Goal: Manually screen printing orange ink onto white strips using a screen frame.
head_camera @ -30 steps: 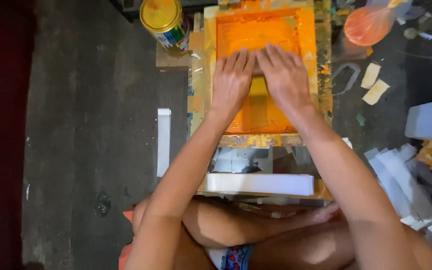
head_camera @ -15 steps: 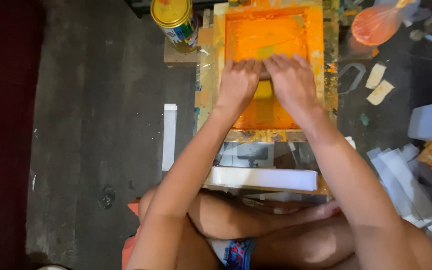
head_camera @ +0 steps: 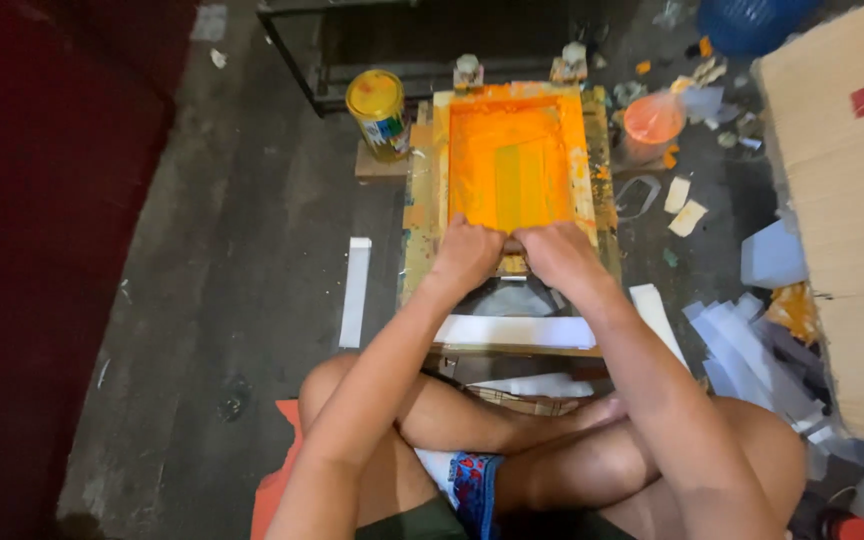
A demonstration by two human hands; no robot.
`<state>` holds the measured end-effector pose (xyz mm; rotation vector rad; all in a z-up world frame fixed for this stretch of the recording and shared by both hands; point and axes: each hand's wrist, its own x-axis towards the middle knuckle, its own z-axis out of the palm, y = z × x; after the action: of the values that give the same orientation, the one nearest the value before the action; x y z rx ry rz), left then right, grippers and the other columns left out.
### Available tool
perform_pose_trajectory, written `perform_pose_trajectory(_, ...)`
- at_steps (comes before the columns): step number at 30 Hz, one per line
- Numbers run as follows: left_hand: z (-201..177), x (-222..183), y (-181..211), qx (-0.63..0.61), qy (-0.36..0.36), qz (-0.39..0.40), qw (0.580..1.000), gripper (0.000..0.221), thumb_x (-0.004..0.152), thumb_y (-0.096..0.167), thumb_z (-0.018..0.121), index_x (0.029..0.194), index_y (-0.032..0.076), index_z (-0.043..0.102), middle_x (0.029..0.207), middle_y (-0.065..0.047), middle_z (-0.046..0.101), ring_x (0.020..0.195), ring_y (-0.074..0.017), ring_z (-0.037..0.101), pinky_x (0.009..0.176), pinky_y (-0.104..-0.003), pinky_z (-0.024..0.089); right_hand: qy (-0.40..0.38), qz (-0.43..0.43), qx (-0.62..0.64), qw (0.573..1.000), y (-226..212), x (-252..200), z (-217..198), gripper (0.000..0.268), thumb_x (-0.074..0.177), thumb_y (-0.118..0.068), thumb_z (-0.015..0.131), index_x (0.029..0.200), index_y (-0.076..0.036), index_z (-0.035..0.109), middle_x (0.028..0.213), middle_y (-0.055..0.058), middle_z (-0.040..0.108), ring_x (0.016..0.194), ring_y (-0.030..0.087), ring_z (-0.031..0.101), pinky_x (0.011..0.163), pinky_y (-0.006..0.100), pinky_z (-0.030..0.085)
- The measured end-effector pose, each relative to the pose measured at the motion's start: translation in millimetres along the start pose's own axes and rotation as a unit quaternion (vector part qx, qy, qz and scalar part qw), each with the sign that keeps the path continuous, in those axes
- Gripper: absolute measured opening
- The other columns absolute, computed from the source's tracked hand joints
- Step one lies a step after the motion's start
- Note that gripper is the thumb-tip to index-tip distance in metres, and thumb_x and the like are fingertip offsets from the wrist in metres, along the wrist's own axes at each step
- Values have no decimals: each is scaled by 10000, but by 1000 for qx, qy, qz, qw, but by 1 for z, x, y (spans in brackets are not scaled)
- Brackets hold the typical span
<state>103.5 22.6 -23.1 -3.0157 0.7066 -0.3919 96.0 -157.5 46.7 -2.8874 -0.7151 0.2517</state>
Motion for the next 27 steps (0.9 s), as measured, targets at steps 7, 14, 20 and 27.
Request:
perform_pose_trajectory(7, 8, -9, 8, -32, 3, -15, 999, 161, 809, 250, 718, 828, 103, 783, 671, -52, 704, 646, -318, 729, 768, -402, 317, -25, 27, 45, 998, -11, -15, -9, 269, 904, -240, 579, 1029, -100, 772, 960, 243, 750, 1013, 479, 712, 833, 541, 595)
perform_pose_trajectory(14, 20, -27, 30, 34, 110, -7, 993, 229, 768, 220, 653, 912, 71, 752, 752, -86, 698, 680, -295, 681, 817, -483, 365, 62, -23, 11, 998, 6, -15, 43, 453, 827, -246, 634, 1264, -148, 705, 1118, 167, 732, 1086, 404, 695, 859, 537, 584)
perform_pose_trajectory(20, -31, -63, 70, 106, 66, -37, 992, 473, 955, 160, 493, 1371, -37, 603, 1336, -226, 649, 1248, -374, 597, 1056, -546, 347, 194, -53, -104, 974, -16, -50, 61, 598, 840, -262, 636, 1417, -110, 605, 1437, 150, 617, 1389, 317, 525, 994, 494, 516)
perform_pose_trajectory(27, -27, -62, 74, 107, -31, -62, 992, 532, 1016, 162, 417, 1513, -23, 462, 1536, -242, 503, 1422, -393, 482, 1156, -599, 269, 194, -22, -78, 978, -14, -45, 79, 627, 892, -244, 534, 1509, -133, 515, 1569, 126, 502, 1502, 279, 396, 1039, 501, 457)
